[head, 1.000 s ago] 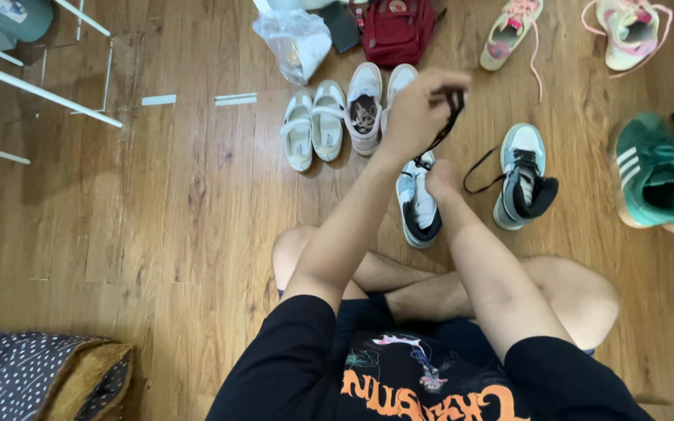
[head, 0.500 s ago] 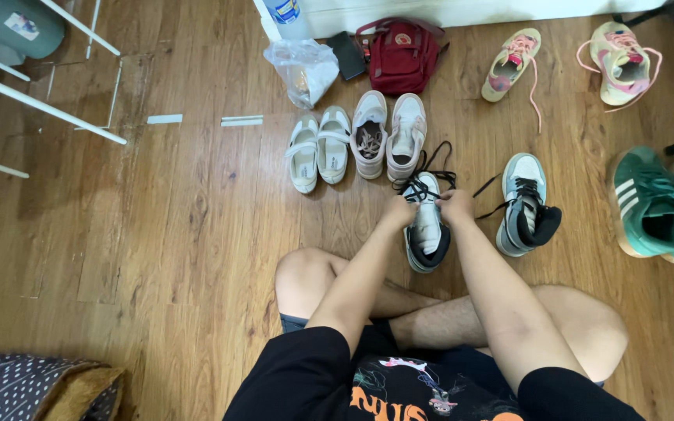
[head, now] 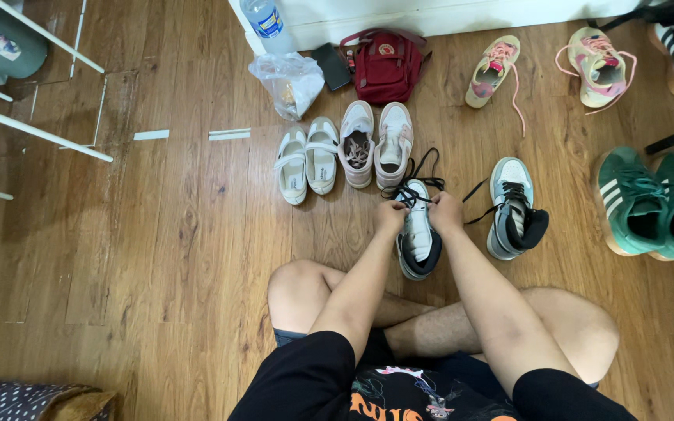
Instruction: The person sits cross-legged on the floor and laces a white and black sneaker. They thread the laces through the eyelets, pull them tight, and tie a knot.
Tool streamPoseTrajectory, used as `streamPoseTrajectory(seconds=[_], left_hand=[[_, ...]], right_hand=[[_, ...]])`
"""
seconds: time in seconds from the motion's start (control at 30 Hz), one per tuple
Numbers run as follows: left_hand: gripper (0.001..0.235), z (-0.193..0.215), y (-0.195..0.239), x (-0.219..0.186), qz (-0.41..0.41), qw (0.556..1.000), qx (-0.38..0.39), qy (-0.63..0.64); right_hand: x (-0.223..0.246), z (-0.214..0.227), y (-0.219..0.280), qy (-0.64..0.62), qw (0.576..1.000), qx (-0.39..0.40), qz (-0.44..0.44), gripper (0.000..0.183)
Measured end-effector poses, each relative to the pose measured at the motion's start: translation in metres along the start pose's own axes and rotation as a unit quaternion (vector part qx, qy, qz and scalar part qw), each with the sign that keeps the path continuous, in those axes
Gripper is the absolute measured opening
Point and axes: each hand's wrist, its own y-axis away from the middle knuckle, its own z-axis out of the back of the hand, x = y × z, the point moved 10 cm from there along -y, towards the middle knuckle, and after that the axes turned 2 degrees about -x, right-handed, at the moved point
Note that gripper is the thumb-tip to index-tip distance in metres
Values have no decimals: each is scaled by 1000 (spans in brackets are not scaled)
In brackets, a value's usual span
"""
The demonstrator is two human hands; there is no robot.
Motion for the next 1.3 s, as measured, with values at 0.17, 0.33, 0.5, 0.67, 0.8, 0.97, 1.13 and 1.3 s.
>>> streamPoseTrajectory(seconds=[0.17, 0.33, 0.5, 0.67, 0.8, 0.97, 1.13, 1.3], left_hand=[[20, -6, -7, 8, 36, 999, 4, 5], [29, -8, -13, 11, 67, 997, 12, 36], [7, 4, -12, -11, 5, 984, -11, 179], [28, 19, 14, -33, -58, 980, 10, 192], [20, 29, 26, -69, -137, 972, 42, 188], [33, 51, 45, -101, -184, 959, 62, 205], [32, 77, 71, -135, -229, 931, 94, 268], [28, 106, 84, -164, -267, 947, 20, 179]], right_hand=[[5, 7, 3, -26, 999, 19, -27, 30], [5, 3, 0, -19, 998, 38, -35, 29], [14, 14, 11, -46, 999, 15, -12, 22], [32, 30, 29, -105, 994, 7, 20, 32], [66, 50, 30, -161, 979, 29, 122, 18], [92, 79, 39, -223, 955, 40, 192, 27], [117, 121, 53, -229, 945, 3, 234, 15], [151, 158, 76, -242, 918, -44, 311, 12]])
